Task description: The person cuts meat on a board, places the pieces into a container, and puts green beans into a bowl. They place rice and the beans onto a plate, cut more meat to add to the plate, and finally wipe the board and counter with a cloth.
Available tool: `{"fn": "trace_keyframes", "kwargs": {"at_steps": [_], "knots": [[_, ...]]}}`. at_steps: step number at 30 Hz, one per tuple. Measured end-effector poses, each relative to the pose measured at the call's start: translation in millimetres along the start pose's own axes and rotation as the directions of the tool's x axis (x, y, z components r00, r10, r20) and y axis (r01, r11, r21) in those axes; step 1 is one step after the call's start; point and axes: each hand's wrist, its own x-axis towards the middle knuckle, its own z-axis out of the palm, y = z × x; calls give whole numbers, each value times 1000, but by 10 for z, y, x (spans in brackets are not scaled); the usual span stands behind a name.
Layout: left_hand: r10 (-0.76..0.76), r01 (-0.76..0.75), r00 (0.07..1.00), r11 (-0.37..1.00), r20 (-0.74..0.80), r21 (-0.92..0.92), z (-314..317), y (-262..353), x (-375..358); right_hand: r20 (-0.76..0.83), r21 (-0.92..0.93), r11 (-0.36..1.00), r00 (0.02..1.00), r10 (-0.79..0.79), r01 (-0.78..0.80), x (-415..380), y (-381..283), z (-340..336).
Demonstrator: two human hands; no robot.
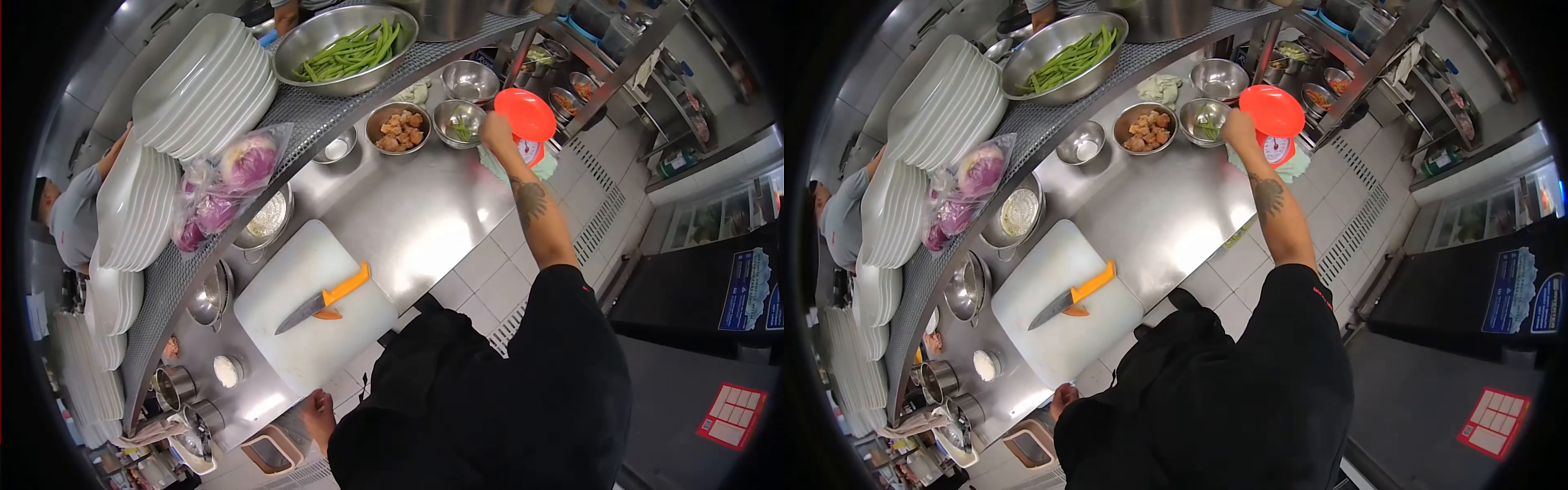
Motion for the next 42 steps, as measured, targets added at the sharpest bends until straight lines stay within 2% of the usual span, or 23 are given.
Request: {"fn": "trace_keyframes", "kwargs": {"at_steps": [2,3,5,9,11,14,16,18,22,24,25,27,29,30,31,32,33,34,36,37,39,40,42], "knots": [[-38,38,999,999,14,-16,85,-147,-15,-1,68,987,990,144,-144,-140,-54,153],[-67,71,995,996,78,-46,122,-196,-11,-2,77,987,990,144,-143,-131,-85,209],[-87,107,984,986,155,-128,156,-177,-19,-23,161,942,953,303,-296,-122,-105,321],[-118,122,987,992,111,-38,109,264,-53,-5,150,948,958,285,-281,-174,-197,170],[-69,68,992,998,108,12,58,443,-76,-69,148,939,944,322,-309,-120,-218,128],[-67,70,992,997,104,-22,67,490,-82,-33,266,922,954,299,-280,-143,-302,-73],[-74,78,989,997,126,-28,98,472,-68,-127,318,919,950,286,-235,-240,-289,-27],[-94,94,985,996,145,2,158,478,-60,-314,463,885,926,209,-43,-383,-292,-11],[-36,46,992,996,125,-75,305,619,38,-384,476,874,917,107,97,-869,-393,-150],[96,-88,992,992,81,-87,377,816,165,-364,700,677,929,62,228,-1122,-408,-146],[187,-175,980,973,73,-152,428,938,261,-347,701,676,937,44,228,-1283,-502,-227],[286,-263,955,940,79,-216,461,1355,449,-126,968,217,992,-16,126,-1648,-861,-565],[325,-185,940,742,104,-645,518,1802,589,-72,975,202,991,-117,95,-1946,-1164,-792],[353,-134,920,696,173,-706,386,2141,612,-42,973,219,986,-163,78,-2080,-1298,-897],[405,-83,893,573,194,-815,372,2273,677,-13,975,213,980,-200,57,-2202,-1426,-996],[467,55,852,374,239,-926,371,2387,731,48,980,200,960,-277,9,-2323,-1551,-1091],[525,218,808,156,267,-964,345,2518,760,109,981,191,930,-352,-43,-2425,-1660,-1187],[492,202,835,143,246,-969,335,2584,752,134,980,187,912,-387,-64,-2481,-1754,-1291],[503,460,809,-221,303,-860,270,2570,730,323,909,412,743,-586,-70,-2541,-1898,-1478],[485,441,826,-239,288,-865,250,2462,710,292,887,460,746,-598,22,-2548,-1918,-1548],[425,353,860,-90,284,-931,308,2275,659,247,893,444,738,-628,79,-2397,-1883,-1708],[422,359,860,-100,287,-928,294,2223,595,191,895,425,745,-639,135,-2323,-1875,-1817],[363,372,873,-64,325,-926,215,2141,519,-154,762,377,712,-685,527,-2151,-2011,-2100]]}}
